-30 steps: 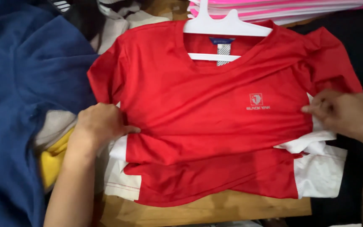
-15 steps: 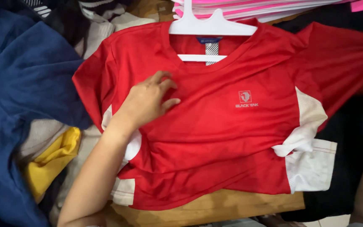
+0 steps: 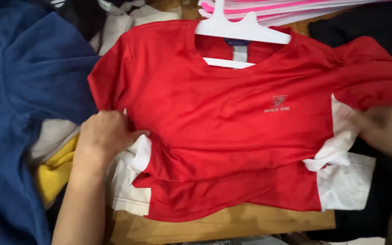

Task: Folding shirts and placing them on hangers, including buttoning a polo shirt

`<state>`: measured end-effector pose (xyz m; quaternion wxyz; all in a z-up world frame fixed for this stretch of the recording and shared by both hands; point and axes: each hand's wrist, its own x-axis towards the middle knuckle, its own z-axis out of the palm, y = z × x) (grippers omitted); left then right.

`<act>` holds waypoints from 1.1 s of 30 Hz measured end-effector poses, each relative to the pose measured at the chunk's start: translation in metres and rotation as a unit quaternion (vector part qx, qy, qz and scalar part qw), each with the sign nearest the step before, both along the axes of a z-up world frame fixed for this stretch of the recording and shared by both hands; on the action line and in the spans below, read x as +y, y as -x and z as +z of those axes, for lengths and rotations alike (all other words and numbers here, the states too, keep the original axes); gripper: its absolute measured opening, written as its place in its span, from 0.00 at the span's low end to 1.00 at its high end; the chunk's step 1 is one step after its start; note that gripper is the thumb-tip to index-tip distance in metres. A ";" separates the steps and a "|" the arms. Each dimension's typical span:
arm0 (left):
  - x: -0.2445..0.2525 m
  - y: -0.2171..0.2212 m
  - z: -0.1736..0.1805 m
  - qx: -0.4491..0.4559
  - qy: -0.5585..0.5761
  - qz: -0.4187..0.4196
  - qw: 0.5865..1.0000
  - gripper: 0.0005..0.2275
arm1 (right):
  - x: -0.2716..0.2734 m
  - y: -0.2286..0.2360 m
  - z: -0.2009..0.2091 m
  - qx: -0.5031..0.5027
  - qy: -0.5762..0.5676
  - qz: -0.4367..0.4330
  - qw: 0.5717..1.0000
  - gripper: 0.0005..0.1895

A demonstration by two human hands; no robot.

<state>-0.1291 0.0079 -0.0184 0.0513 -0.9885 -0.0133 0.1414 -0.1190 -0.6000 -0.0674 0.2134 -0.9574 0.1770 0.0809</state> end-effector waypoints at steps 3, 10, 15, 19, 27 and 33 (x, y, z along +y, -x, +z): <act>-0.004 0.013 0.025 0.089 -0.038 0.130 0.987 0.37 | -0.078 0.007 -0.081 -0.162 0.434 0.509 0.725 0.40; 0.020 0.014 0.015 0.064 0.005 0.035 0.997 0.19 | 0.001 0.000 -0.009 0.136 0.124 0.152 0.971 0.24; 0.026 0.015 0.042 -0.146 0.319 0.037 0.936 0.15 | -0.051 -0.033 -0.029 -0.118 -0.285 0.107 0.945 0.20; 0.011 -0.003 0.043 -0.231 0.621 0.174 0.729 0.15 | -0.061 -0.048 -0.022 -0.123 -0.358 0.117 0.918 0.08; 0.024 -0.077 0.002 -0.235 0.760 0.253 0.551 0.11 | -0.057 -0.089 -0.017 -0.130 -0.504 0.149 0.841 0.20; 0.020 -0.060 -0.003 -0.240 0.546 0.121 0.793 0.30 | -0.015 -0.086 -0.021 -0.222 -0.360 0.012 0.906 0.22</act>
